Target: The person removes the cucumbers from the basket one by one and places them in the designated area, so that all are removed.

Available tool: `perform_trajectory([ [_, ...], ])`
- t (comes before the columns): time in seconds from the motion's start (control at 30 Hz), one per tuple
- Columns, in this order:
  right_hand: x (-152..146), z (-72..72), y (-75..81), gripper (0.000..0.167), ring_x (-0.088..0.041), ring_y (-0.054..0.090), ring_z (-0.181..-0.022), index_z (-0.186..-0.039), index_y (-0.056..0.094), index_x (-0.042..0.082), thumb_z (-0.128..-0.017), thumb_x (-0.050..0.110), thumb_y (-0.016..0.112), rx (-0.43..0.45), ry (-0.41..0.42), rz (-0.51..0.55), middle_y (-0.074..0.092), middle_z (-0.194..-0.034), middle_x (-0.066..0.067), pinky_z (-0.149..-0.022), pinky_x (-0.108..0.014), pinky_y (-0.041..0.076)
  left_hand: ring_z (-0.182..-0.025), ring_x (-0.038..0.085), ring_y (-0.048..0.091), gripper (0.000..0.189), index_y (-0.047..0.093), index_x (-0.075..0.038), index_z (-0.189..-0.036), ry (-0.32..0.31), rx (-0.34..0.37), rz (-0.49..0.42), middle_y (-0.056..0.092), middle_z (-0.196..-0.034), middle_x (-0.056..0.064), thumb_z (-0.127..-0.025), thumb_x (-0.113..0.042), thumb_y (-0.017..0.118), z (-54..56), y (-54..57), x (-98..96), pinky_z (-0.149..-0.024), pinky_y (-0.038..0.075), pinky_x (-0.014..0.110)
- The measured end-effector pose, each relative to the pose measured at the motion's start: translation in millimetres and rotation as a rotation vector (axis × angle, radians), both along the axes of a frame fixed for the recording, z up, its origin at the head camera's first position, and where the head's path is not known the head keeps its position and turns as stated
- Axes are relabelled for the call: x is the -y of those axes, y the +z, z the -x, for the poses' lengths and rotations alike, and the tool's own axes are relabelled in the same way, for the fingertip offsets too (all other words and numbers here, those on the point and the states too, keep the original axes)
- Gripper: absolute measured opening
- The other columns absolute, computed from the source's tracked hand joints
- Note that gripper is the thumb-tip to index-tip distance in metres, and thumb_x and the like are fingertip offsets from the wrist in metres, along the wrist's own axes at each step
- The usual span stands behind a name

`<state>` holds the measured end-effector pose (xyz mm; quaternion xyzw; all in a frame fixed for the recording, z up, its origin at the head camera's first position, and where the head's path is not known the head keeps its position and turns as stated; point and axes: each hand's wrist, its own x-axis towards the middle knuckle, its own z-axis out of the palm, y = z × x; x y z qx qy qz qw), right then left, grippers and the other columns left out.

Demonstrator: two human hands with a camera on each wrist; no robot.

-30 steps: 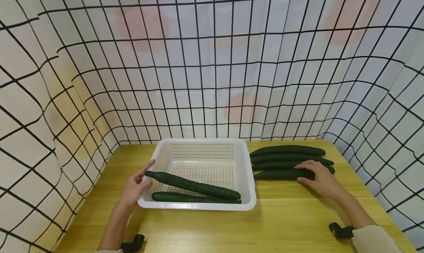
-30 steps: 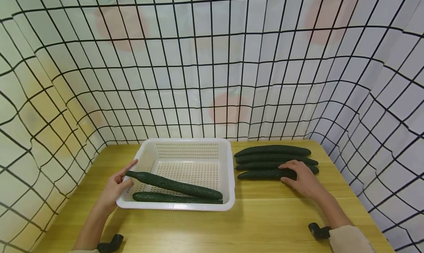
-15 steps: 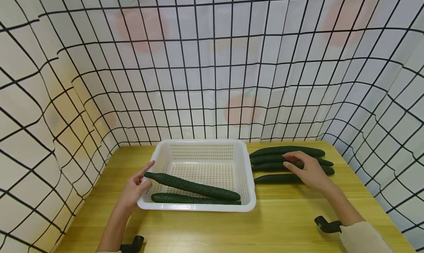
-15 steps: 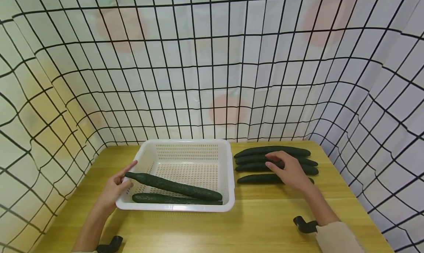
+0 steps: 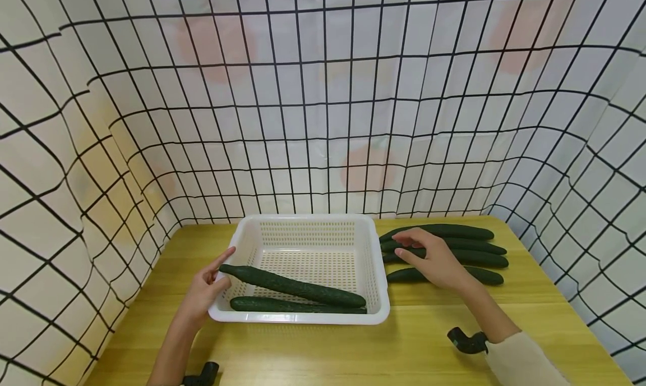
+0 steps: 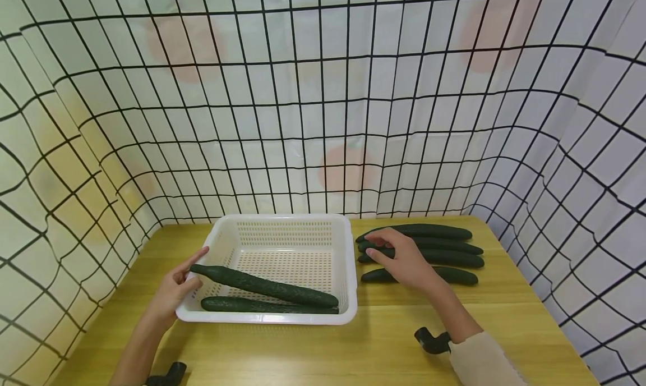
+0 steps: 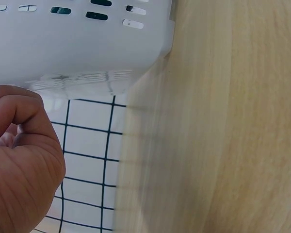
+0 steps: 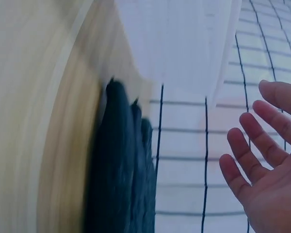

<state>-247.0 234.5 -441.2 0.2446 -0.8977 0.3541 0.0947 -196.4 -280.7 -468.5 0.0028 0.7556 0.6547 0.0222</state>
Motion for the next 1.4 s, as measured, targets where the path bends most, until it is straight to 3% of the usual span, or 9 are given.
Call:
perform_trajectory([
  [0.3, 40, -3.2, 11.2, 0.036, -0.024, 0.063, -0.116, -0.133, 0.066, 0.014, -0.100, 0.028, 0.068, 0.023, 0.094, 0.057, 0.066, -0.130, -0.003, -0.098, -0.055, 0.052, -0.082, 0.017, 0.068, 0.072, 0.040, -0.013, -0.159, 0.002, -0.017, -0.003, 0.072, -0.102, -0.006, -0.092, 0.005, 0.055, 0.0, 0.8, -0.3, -0.066, 0.061, 0.036],
  [0.53, 70, -7.7, 14.4, 0.036, -0.025, 0.064, -0.112, -0.134, 0.065, 0.015, -0.100, 0.026, 0.067, 0.042, 0.175, 0.047, 0.066, -0.128, -0.004, -0.098, -0.047, 0.054, -0.089, 0.020, 0.069, 0.073, 0.039, -0.015, -0.160, 0.002, -0.005, -0.006, 0.068, -0.121, 0.000, -0.092, 0.005, 0.055, -1.5, 0.6, 0.0, -0.069, 0.063, 0.040],
  [0.67, 86, -9.1, 14.3, 0.040, -0.027, 0.064, -0.113, -0.135, 0.063, 0.012, -0.099, 0.028, 0.068, 0.085, 0.215, 0.038, 0.065, -0.128, -0.006, -0.100, -0.048, 0.054, -0.091, 0.021, 0.069, 0.073, 0.039, -0.016, -0.160, 0.006, 0.004, -0.001, 0.068, -0.120, -0.002, -0.092, 0.004, 0.056, -2.2, 0.1, -0.2, -0.071, 0.063, 0.040],
  [0.77, 97, -11.1, 15.2, 0.042, -0.028, 0.063, -0.116, -0.137, 0.061, 0.013, -0.099, 0.030, 0.068, 0.143, 0.241, 0.043, 0.064, -0.131, -0.010, -0.103, -0.051, 0.052, -0.094, 0.021, 0.068, 0.072, 0.039, -0.016, -0.160, 0.007, 0.009, 0.002, 0.065, -0.133, 0.012, -0.092, 0.003, 0.055, -2.1, 0.6, -0.8, -0.073, 0.063, 0.041],
  [0.9, 112, -11.4, 13.1, 0.045, -0.030, 0.061, -0.119, -0.140, 0.058, 0.011, -0.100, 0.030, 0.067, 0.199, 0.289, 0.074, 0.061, -0.134, -0.014, -0.104, -0.056, 0.050, -0.098, 0.020, 0.067, 0.073, 0.038, -0.015, -0.161, 0.000, 0.007, -0.004, 0.047, -0.152, 0.029, -0.093, 0.003, 0.054, -1.5, 1.4, -1.2, -0.075, 0.063, 0.042],
  [1.4, 151, -4.1, 6.1, 0.057, -0.034, 0.059, -0.122, -0.144, 0.055, 0.007, -0.098, 0.037, 0.069, 0.304, 0.372, 0.017, 0.058, -0.142, -0.012, -0.100, -0.055, 0.052, -0.095, 0.021, 0.067, 0.072, 0.039, -0.016, -0.160, 0.008, 0.003, 0.011, 0.052, -0.146, 0.024, -0.093, 0.002, 0.054, -1.6, 0.9, -1.4, -0.072, 0.063, 0.040],
])
